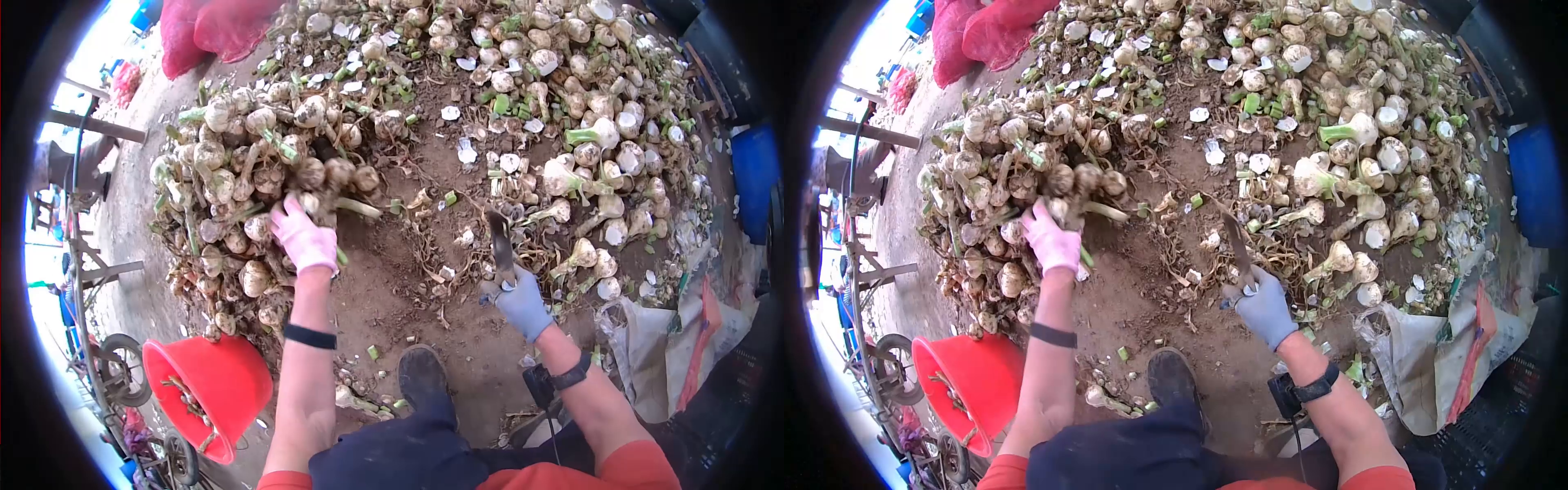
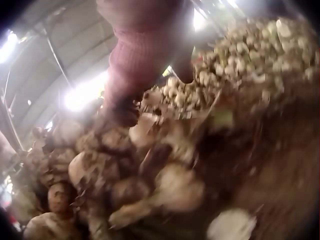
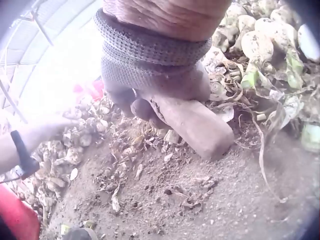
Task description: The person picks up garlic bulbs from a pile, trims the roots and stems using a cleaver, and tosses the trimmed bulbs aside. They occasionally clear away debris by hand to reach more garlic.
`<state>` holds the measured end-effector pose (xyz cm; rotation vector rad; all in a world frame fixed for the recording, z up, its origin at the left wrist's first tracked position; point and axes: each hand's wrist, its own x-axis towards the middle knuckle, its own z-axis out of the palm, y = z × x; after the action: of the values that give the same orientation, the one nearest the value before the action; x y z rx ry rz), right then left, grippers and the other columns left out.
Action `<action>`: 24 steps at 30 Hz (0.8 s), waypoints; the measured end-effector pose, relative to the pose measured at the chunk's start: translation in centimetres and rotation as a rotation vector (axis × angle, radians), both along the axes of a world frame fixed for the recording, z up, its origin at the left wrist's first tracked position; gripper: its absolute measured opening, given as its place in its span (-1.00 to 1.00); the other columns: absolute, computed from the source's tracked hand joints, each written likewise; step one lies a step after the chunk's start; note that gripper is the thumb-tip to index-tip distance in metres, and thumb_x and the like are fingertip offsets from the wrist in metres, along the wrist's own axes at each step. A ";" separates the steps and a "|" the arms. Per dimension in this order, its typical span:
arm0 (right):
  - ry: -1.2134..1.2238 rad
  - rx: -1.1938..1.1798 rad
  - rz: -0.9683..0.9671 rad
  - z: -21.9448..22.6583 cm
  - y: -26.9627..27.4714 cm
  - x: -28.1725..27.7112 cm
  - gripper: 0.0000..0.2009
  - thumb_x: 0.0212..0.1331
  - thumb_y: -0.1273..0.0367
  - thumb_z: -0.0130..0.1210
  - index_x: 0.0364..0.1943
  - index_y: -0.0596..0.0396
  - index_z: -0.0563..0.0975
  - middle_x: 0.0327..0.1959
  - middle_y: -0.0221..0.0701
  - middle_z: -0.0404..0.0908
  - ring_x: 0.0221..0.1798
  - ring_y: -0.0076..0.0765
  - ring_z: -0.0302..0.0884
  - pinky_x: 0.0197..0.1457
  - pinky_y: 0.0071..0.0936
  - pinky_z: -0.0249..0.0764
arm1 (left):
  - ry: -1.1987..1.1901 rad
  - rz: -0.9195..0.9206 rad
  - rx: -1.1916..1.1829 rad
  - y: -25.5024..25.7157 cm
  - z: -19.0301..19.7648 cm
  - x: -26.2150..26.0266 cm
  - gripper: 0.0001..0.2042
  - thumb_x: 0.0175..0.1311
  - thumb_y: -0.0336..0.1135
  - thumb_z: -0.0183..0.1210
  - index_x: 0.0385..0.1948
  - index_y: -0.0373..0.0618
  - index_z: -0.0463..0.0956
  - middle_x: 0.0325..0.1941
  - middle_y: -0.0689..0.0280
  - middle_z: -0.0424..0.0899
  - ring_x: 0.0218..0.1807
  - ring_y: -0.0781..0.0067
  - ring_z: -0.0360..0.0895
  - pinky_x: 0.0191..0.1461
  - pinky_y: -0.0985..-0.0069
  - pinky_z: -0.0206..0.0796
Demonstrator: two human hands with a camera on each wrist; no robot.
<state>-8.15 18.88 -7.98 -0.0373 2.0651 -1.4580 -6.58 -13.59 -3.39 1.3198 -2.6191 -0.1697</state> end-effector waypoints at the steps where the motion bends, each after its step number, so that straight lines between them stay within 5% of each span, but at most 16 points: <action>1: -0.007 -0.009 -0.011 -0.1 -0.2 0.2 -0.76 0.05 0.36 0.31 -0.44 0.14 0.43 -0.60 -0.52 0.38 -0.48 -0.57 0.29 -0.36 -0.48 0.35 | 0.379 0.057 0.418 -1.5 -3.5 1.0 -0.32 -0.13 -0.44 0.43 0.14 -0.06 0.32 0.18 0.06 0.28 0.15 0.01 0.35 0.30 0.22 0.29; 2: -0.008 -0.010 -0.014 -0.3 -0.2 0.3 -0.76 0.05 0.36 0.31 -0.44 0.14 0.43 -0.60 -0.52 0.38 -0.48 -0.57 0.29 -0.36 -0.48 0.35 | 0.756 0.114 0.839 -2.9 -6.6 2.1 -0.31 -0.17 -0.45 0.42 0.13 -0.06 0.30 0.13 0.05 0.31 0.09 0.03 0.39 0.26 0.24 0.30; 3: 0.006 0.005 0.028 -0.4 -0.2 0.3 -0.75 0.04 0.34 0.31 -0.44 0.14 0.44 -0.59 -0.49 0.40 -0.48 -0.54 0.31 -0.35 -0.47 0.36 | 0.214 -0.157 0.111 -0.3 -4.7 2.9 -0.41 -0.12 -0.51 0.36 0.07 -0.04 0.37 0.07 0.12 0.35 0.03 0.15 0.42 0.18 0.37 0.35; 4: 0.019 0.025 0.070 -0.5 -0.1 0.2 -0.74 0.03 0.33 0.32 -0.44 0.14 0.44 -0.59 -0.46 0.43 -0.48 -0.52 0.34 -0.35 -0.46 0.37 | 0.280 -0.214 0.253 0.6 -4.0 3.6 -0.47 -0.08 -0.54 0.34 0.03 -0.07 0.41 0.05 0.18 0.38 0.00 0.28 0.43 0.13 0.49 0.35; 6: 0.039 0.058 0.078 0.1 -0.1 0.1 -0.72 0.02 0.30 0.33 -0.44 0.14 0.44 -0.59 -0.42 0.44 -0.49 -0.46 0.36 -0.35 -0.43 0.38 | 0.531 -0.163 0.907 1.4 -4.2 4.3 -0.45 -0.09 -0.62 0.29 0.05 -0.10 0.40 0.04 0.19 0.38 0.01 0.35 0.43 0.11 0.53 0.36; 8: 0.074 0.087 0.085 0.6 -0.1 -0.1 -0.71 0.01 0.28 0.33 -0.44 0.13 0.43 -0.59 -0.38 0.45 -0.49 -0.41 0.38 -0.34 -0.40 0.38 | 0.587 -0.203 0.885 4.1 -5.9 4.3 -0.39 -0.12 -0.57 0.33 0.10 -0.16 0.36 0.06 0.16 0.39 0.05 0.35 0.42 0.09 0.51 0.39; 10: 0.089 0.103 0.103 0.7 -0.1 -0.3 -0.69 0.00 0.25 0.32 -0.46 0.12 0.42 -0.59 -0.34 0.46 -0.49 -0.29 0.40 -0.33 -0.35 0.39 | -0.043 -0.477 0.245 7.3 -5.3 4.1 -0.18 -0.23 -0.27 0.48 0.19 -0.18 0.26 0.14 0.01 0.35 0.16 0.06 0.38 0.23 0.35 0.33; 14: 0.079 0.132 0.115 1.0 0.2 -0.3 -0.68 0.00 0.23 0.31 -0.47 0.12 0.41 -0.59 -0.31 0.47 -0.48 -0.21 0.42 -0.32 -0.30 0.39 | 0.113 -0.373 0.378 9.6 -4.9 3.5 -0.24 -0.25 -0.44 0.38 0.19 -0.08 0.29 0.13 -0.03 0.34 0.15 -0.08 0.37 0.24 0.24 0.30; 17: 0.135 0.163 0.126 0.7 0.8 -0.2 -0.70 0.00 0.22 0.30 -0.41 0.12 0.46 -0.55 -0.28 0.52 -0.44 -0.14 0.48 -0.29 -0.28 0.42 | 0.039 -0.493 0.247 10.8 -4.0 2.8 -0.30 -0.35 -0.55 0.32 0.07 -0.01 0.42 0.02 0.03 0.38 0.05 -0.05 0.42 0.10 0.20 0.33; 21: 0.112 0.197 0.133 0.7 1.0 -0.1 -0.69 0.01 0.23 0.28 -0.22 0.09 0.55 -0.47 -0.22 0.60 -0.34 -0.05 0.59 -0.22 -0.25 0.49 | -0.047 -0.554 0.176 11.2 -6.0 2.5 -0.35 -0.21 -0.60 0.24 0.10 0.05 0.41 0.02 0.04 0.45 0.05 -0.04 0.47 0.11 0.26 0.35; 23: 0.171 0.234 0.145 1.4 0.9 -0.2 -0.69 0.02 0.22 0.27 -0.21 0.09 0.55 -0.46 -0.21 0.61 -0.34 -0.03 0.60 -0.23 -0.24 0.49 | 0.182 -0.478 0.824 10.9 -6.0 2.7 -0.40 -0.07 -0.64 0.17 0.14 -0.03 0.37 0.02 -0.01 0.52 0.10 -0.01 0.50 0.14 0.33 0.36; 24: 0.226 0.266 0.163 1.9 0.8 -0.2 -0.68 0.03 0.21 0.26 -0.20 0.08 0.54 -0.45 -0.20 0.62 -0.34 -0.02 0.60 -0.24 -0.22 0.50 | 0.226 -0.492 0.899 11.6 -5.0 2.6 -0.43 0.01 -0.67 0.11 0.16 -0.11 0.32 0.04 0.03 0.56 0.13 0.14 0.53 0.16 0.41 0.36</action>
<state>-8.35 19.69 -6.06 -0.2677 2.3622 -1.1149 -3.95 -2.02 -8.38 0.6879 -2.6665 -1.6000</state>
